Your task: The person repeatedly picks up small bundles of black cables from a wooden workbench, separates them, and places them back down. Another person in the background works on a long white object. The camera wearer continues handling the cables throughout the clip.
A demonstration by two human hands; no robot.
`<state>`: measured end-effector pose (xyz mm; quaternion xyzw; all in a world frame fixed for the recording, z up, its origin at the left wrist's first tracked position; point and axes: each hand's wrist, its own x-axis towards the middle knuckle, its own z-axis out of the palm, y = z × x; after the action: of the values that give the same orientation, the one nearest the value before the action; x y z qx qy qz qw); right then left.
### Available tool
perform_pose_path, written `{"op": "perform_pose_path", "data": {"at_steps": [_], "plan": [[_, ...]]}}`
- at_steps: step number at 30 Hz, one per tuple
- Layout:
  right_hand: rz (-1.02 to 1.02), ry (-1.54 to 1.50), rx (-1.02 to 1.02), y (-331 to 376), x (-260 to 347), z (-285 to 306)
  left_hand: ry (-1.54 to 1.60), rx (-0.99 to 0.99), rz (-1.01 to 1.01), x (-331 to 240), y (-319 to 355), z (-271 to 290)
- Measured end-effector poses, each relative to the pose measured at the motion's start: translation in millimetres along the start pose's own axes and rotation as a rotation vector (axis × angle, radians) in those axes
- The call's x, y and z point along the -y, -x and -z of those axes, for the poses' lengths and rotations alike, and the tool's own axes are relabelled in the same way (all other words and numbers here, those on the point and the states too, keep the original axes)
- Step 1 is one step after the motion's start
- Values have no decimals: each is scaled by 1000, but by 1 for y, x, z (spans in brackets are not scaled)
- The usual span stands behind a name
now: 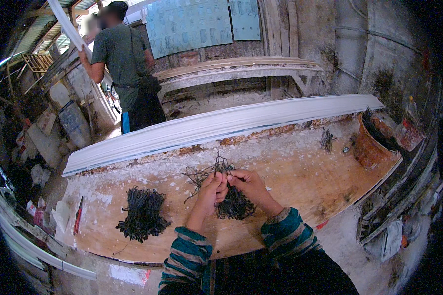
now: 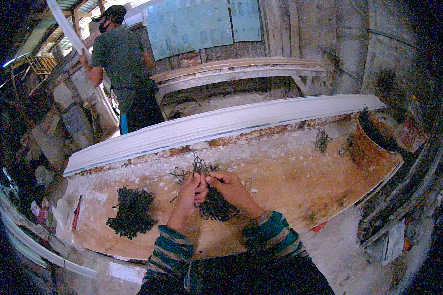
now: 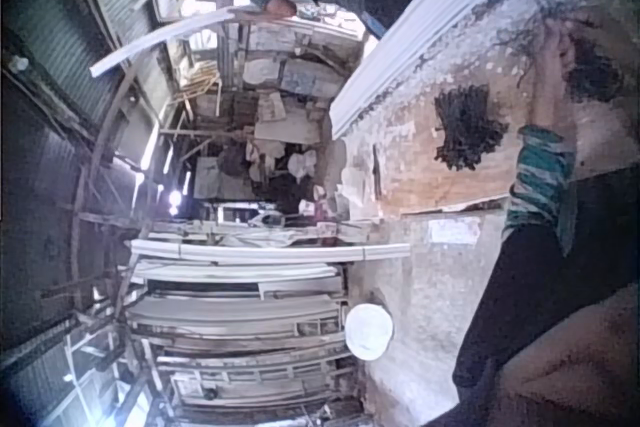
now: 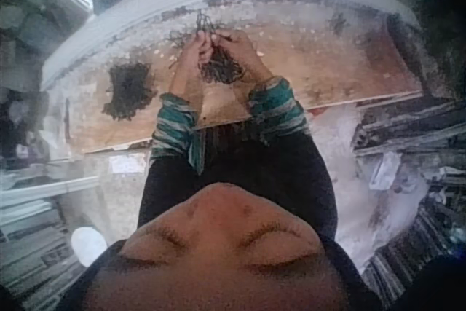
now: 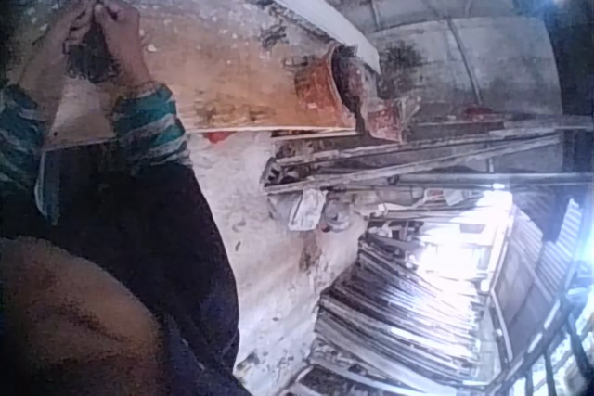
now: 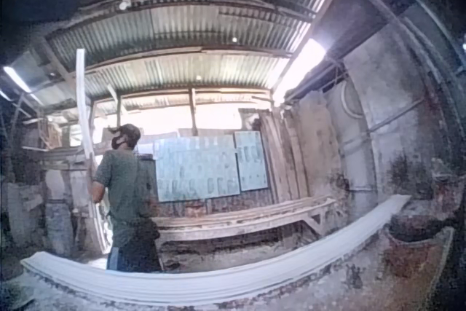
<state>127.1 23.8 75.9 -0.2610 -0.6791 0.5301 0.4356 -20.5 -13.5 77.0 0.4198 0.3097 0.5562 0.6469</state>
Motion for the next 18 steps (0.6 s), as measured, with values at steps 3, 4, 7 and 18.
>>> {"op": "perform_pose_path", "data": {"at_steps": [3,4,7,18], "plan": [[-50,-16,-99,0,-4,-3,-100,-17,-14,2,-1,0],[-52,-17,-116,0,-1,-3,-121,-17,4,5,-2,2],[-48,-60,-157,3,9,-1,-217,-29,4,11,-5,1],[100,-25,-253,2,1,-2,-411,-57,12,13,-2,-8]]}}
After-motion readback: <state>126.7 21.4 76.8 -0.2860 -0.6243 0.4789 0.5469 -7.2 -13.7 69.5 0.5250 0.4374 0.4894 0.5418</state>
